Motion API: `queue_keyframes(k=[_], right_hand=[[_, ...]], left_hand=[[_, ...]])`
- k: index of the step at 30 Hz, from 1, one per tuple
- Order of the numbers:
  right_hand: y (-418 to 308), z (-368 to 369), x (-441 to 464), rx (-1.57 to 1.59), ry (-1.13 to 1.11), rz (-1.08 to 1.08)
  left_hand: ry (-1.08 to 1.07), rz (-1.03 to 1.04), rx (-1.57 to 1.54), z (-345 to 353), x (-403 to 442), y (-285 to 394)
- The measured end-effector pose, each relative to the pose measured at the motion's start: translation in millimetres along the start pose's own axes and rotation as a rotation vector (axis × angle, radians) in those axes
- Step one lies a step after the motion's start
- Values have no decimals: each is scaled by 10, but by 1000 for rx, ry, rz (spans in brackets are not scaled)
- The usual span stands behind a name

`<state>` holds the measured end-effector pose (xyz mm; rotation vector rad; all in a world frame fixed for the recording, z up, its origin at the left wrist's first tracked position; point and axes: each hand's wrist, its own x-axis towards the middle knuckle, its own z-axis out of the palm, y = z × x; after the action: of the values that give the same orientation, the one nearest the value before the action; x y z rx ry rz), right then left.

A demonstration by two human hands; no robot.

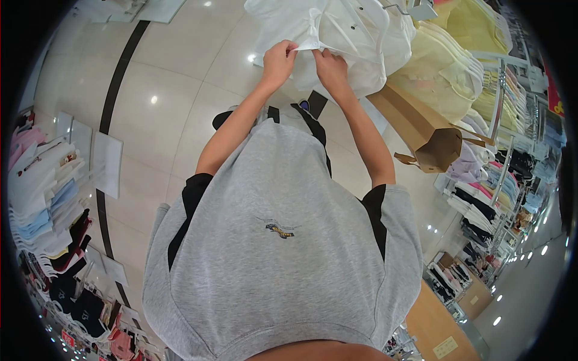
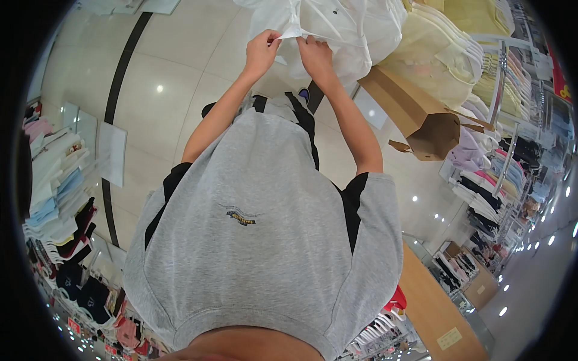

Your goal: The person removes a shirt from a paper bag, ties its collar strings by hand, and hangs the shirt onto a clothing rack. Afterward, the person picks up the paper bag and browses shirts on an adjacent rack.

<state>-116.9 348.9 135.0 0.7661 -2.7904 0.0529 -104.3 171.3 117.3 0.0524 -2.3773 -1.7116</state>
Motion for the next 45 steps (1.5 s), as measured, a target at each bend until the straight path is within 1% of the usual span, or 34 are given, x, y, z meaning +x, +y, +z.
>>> queue_keyframes(k=[2, 7, 11, 14, 17, 20, 23, 26, 29, 32, 35, 41, 45], right_hand=[[99, 110, -22, -7, 8, -24], [102, -28, -46, 12, 58, -74], [60, -144, -48, -43, 59, -25], [111, -119, -21, -84, 252, -55], [173, -120, -27, -15, 366, -133], [225, -63, -118, 114, 285, -155], [140, -67, -147, 176, 339, -163], [27, -111, -158, 180, 395, -110], [5, -52, -195, 136, 387, -91], [70, -21, -211, 126, 369, -117], [95, -55, -222, 148, 441, -108], [86, -160, -267, 169, 468, -53], [-7, -233, -346, 350, 417, 26]], left_hand=[[-17, -11, 33, -5, -5, 18], [-48, -17, 77, 12, -21, -18], [-94, -9, 108, 21, -26, 26], [-268, -87, 76, -23, -31, 98], [-407, -289, -329, -44, -70, 166], [-479, -339, -393, -151, -87, 332], [-525, -427, -678, -175, -88, 296], [-526, -486, -749, -215, -91, 330], [-538, -507, -752, -286, -125, 449], [-569, -546, -782, -304, -145, 462], [-589, -534, -797, -309, -161, 470], [-625, -534, -773, -302, -161, 490], [-628, -525, -778, -285, -156, 455]])
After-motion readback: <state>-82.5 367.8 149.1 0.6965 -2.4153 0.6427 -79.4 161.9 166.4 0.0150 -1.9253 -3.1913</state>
